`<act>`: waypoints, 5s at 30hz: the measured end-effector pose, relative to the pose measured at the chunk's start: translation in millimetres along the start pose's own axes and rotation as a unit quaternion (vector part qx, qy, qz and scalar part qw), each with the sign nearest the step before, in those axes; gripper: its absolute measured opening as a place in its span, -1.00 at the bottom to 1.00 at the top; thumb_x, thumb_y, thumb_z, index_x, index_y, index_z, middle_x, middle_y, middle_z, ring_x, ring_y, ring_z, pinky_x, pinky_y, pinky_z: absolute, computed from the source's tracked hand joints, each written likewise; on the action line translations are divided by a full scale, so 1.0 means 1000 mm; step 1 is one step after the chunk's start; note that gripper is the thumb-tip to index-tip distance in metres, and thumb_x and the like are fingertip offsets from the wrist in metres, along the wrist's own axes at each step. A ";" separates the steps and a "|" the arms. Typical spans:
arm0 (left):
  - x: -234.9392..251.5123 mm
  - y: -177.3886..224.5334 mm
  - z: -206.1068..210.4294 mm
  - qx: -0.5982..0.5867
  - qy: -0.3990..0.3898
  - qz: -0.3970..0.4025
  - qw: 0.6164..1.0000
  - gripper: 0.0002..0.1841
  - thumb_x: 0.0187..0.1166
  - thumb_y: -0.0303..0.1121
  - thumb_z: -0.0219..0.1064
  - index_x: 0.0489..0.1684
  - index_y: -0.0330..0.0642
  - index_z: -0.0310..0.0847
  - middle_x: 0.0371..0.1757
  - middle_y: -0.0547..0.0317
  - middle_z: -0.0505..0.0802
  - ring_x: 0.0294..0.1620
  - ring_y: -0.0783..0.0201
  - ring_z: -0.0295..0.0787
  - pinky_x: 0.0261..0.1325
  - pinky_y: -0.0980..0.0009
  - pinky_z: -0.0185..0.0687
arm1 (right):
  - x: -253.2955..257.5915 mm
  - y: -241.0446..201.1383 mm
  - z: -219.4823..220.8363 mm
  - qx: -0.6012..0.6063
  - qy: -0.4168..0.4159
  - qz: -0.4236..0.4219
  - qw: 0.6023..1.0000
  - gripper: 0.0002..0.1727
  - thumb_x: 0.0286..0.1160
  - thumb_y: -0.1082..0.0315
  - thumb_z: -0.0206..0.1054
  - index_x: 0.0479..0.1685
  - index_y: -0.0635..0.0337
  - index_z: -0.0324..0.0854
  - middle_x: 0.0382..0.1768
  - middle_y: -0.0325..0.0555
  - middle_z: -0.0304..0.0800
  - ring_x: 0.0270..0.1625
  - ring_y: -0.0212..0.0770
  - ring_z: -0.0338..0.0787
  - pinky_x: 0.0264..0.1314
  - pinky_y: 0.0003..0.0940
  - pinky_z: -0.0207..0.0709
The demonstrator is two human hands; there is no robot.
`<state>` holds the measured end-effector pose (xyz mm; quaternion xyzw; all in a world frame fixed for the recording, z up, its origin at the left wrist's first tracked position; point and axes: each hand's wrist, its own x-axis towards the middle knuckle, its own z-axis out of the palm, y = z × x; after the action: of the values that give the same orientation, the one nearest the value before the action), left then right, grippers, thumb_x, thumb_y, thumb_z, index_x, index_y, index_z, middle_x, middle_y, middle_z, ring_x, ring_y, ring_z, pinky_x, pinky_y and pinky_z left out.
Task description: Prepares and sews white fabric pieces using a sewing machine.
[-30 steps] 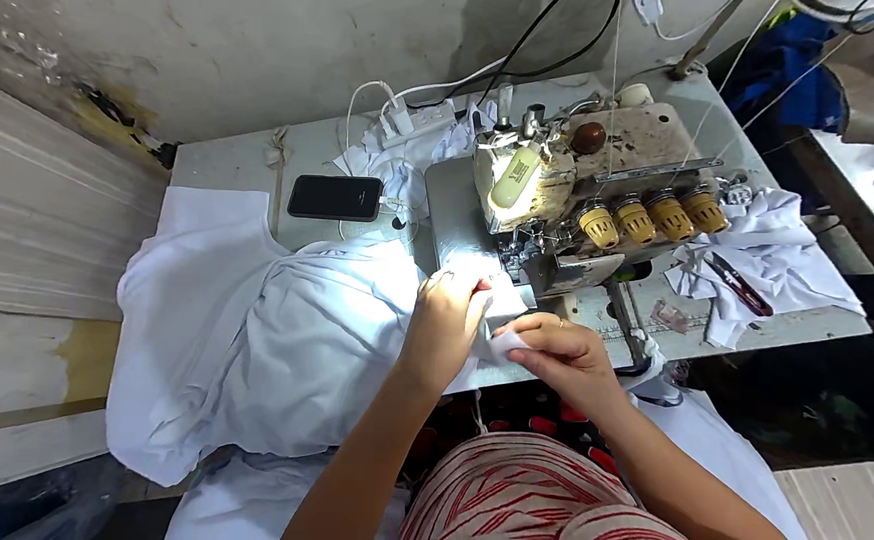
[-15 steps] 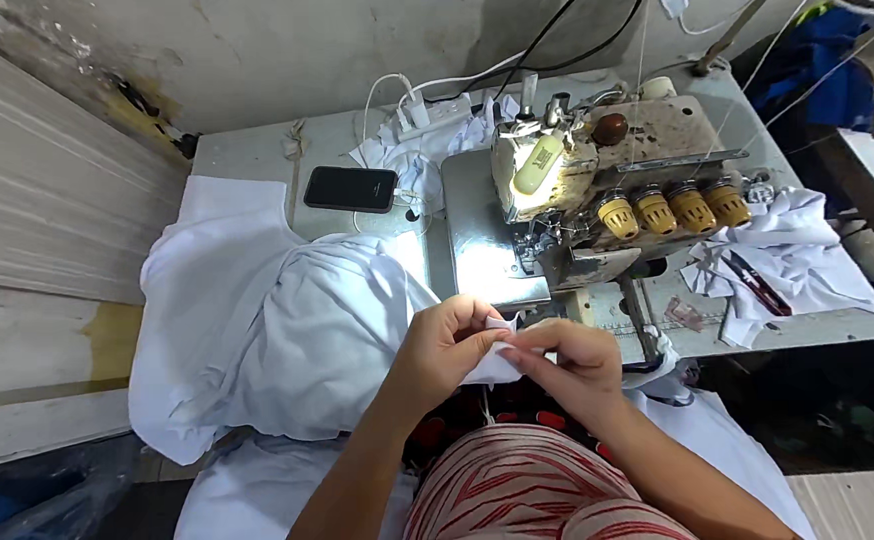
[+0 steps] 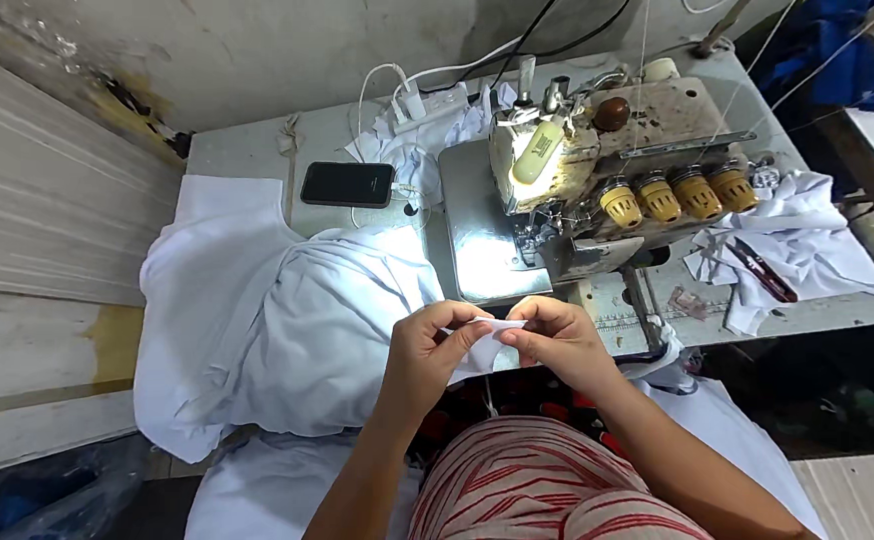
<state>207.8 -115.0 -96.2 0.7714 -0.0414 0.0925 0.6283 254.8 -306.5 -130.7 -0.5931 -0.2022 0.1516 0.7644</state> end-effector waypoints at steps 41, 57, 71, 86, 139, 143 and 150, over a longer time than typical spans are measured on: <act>0.029 -0.018 0.078 0.388 0.048 0.114 0.913 -0.72 0.64 -0.33 0.25 0.08 -0.17 0.88 0.09 0.03 0.94 0.06 0.04 0.88 0.14 0.18 0.67 | -0.008 0.013 -0.035 -0.165 0.109 -0.073 0.978 -0.83 0.62 0.43 0.29 -0.01 0.33 0.72 -0.24 -0.32 0.87 -0.42 -0.68 0.73 -0.39 -0.75 0.65; 0.057 -0.031 0.055 0.303 0.009 0.119 0.945 -0.82 0.61 -0.42 0.32 -0.14 -0.28 0.86 0.20 -0.02 0.90 0.44 0.07 0.75 0.52 0.18 0.56 | -0.010 0.022 -0.039 -0.404 0.022 -0.064 0.912 -0.48 0.72 0.21 0.19 0.56 0.30 0.54 -0.38 -0.18 0.85 -0.47 -0.38 0.74 -0.36 -0.44 0.68; 0.080 -0.023 0.024 0.400 0.014 0.010 0.916 -0.90 0.45 -0.63 0.34 -0.36 -0.50 0.78 -0.41 -0.28 0.81 -0.32 -0.14 0.77 -0.21 0.04 0.64 | -0.011 0.006 -0.033 -0.313 -0.003 -0.143 0.939 -0.72 0.73 0.32 0.21 0.12 0.29 0.77 -0.08 -0.06 0.87 -0.24 -0.52 0.79 -0.17 -0.67 0.67; 0.035 0.006 0.058 0.382 -0.082 0.097 0.915 -0.83 0.58 -0.28 0.37 -0.22 -0.14 0.84 -0.42 0.09 0.85 -0.35 0.06 0.82 -0.19 0.07 0.66 | 0.006 -0.006 -0.069 -0.441 0.006 -0.158 0.883 -0.73 0.68 0.24 0.25 -0.15 0.24 0.78 -0.18 -0.03 0.84 -0.19 -0.37 0.77 -0.11 -0.55 0.63; 0.052 -0.077 -0.088 0.444 0.063 0.004 0.894 -0.82 0.49 -0.40 0.49 -0.08 -0.30 0.83 0.05 -0.32 0.82 0.19 -0.37 0.72 0.15 -0.35 0.51 | 0.004 0.014 0.025 0.081 -0.163 -0.001 0.983 -0.93 0.59 0.40 0.37 -0.09 0.02 0.69 -0.23 -0.53 0.82 -0.21 -0.66 0.76 -0.10 -0.70 0.65; 0.062 -0.079 -0.085 0.458 0.018 -0.097 0.884 -0.60 0.49 -0.30 0.53 0.27 -0.26 0.76 0.26 -0.40 0.75 0.37 -0.42 0.60 0.30 -0.39 0.41 | -0.002 0.015 0.022 0.080 -0.170 0.003 0.982 -0.95 0.63 0.36 0.35 -0.07 0.02 0.68 -0.25 -0.55 0.81 -0.21 -0.67 0.75 -0.11 -0.71 0.63; 0.065 -0.080 -0.107 0.380 0.031 -0.101 0.919 -0.84 0.52 -0.42 0.49 -0.17 -0.37 0.81 -0.11 -0.27 0.81 0.00 -0.20 0.76 0.17 -0.17 0.59 | -0.001 0.018 0.022 0.024 -0.170 -0.003 0.985 -0.93 0.64 0.40 0.31 -0.09 0.16 0.68 -0.30 -0.49 0.77 -0.28 -0.69 0.70 -0.19 -0.74 0.58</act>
<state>276.0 9.6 -139.9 0.9488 0.0948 0.0609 0.2952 243.4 -284.4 -143.3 -0.5399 -0.3274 0.2523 0.7332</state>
